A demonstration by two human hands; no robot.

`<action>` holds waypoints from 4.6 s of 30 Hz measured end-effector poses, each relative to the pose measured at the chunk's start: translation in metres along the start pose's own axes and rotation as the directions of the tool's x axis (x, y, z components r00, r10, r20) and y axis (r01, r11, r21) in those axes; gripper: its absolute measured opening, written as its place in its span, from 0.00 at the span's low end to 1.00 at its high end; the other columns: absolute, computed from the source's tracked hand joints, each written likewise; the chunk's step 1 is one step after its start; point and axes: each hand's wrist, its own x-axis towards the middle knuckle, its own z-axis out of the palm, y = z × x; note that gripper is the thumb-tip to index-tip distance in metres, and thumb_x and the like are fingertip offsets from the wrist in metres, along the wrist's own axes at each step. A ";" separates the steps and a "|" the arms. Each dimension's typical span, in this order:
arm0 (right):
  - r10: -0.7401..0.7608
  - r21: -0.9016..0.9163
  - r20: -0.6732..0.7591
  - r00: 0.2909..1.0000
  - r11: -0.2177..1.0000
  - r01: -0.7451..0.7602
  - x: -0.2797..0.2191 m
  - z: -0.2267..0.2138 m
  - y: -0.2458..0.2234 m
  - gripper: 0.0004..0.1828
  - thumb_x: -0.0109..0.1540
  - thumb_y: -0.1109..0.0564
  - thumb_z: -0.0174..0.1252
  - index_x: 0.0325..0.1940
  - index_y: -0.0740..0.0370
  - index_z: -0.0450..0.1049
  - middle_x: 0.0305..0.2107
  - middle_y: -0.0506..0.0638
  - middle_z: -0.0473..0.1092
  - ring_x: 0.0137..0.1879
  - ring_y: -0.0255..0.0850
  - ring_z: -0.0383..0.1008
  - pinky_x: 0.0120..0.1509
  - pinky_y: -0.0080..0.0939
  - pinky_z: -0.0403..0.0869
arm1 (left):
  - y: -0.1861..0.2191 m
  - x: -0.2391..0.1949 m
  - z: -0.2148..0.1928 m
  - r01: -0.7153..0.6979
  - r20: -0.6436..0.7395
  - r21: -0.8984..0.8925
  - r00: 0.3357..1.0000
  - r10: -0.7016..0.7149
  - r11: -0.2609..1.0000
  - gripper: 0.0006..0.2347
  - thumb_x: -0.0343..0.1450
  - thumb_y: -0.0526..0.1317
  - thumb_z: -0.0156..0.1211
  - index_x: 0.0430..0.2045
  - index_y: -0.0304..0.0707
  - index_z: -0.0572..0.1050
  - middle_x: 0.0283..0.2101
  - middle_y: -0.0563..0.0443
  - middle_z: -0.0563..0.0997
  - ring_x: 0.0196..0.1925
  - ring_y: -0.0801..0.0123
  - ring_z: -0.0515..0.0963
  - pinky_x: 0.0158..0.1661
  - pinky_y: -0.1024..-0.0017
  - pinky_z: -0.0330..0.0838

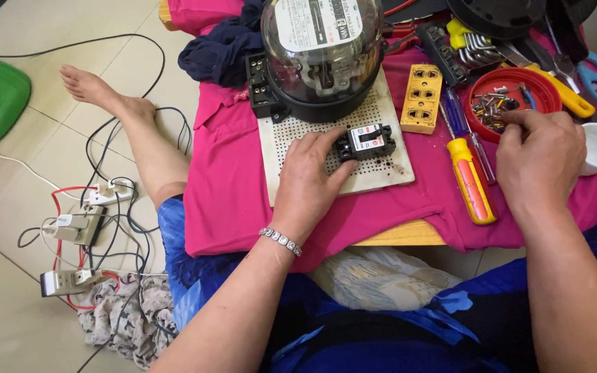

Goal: The person assembles electrical components on a perforated board, using a screwdriver to secure a black switch and a yellow socket. They also handle a glass-encased meter and a black plastic component, arranging them on the board.

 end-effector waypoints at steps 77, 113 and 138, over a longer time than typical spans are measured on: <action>0.101 0.038 0.230 0.968 0.993 -0.112 0.043 0.004 0.047 0.09 0.71 0.55 0.65 0.52 0.57 0.87 0.29 0.55 0.79 0.27 0.50 0.76 0.33 0.51 0.75 | 0.000 0.000 0.003 0.040 -0.013 -0.012 0.999 -0.040 0.999 0.21 0.64 0.41 0.69 0.52 0.41 0.77 0.45 0.50 0.80 0.48 0.60 0.78 0.52 0.66 0.72; 0.033 0.418 0.547 0.836 0.855 -0.308 0.087 -0.009 0.016 0.13 0.69 0.65 0.61 0.58 0.68 0.80 0.35 0.59 0.76 0.34 0.44 0.75 0.37 0.42 0.72 | 0.013 0.010 0.002 0.109 -0.034 0.035 0.994 -0.107 0.993 0.21 0.64 0.41 0.70 0.52 0.43 0.76 0.44 0.52 0.79 0.46 0.61 0.78 0.51 0.67 0.73; 0.045 0.691 0.529 0.847 0.557 -0.461 0.013 -0.056 -0.074 0.10 0.67 0.60 0.62 0.51 0.65 0.80 0.30 0.48 0.74 0.30 0.32 0.65 0.33 0.30 0.62 | 0.000 0.004 -0.005 0.099 0.001 -0.148 0.995 -0.100 0.984 0.21 0.64 0.39 0.71 0.51 0.38 0.77 0.45 0.49 0.81 0.43 0.65 0.80 0.49 0.70 0.76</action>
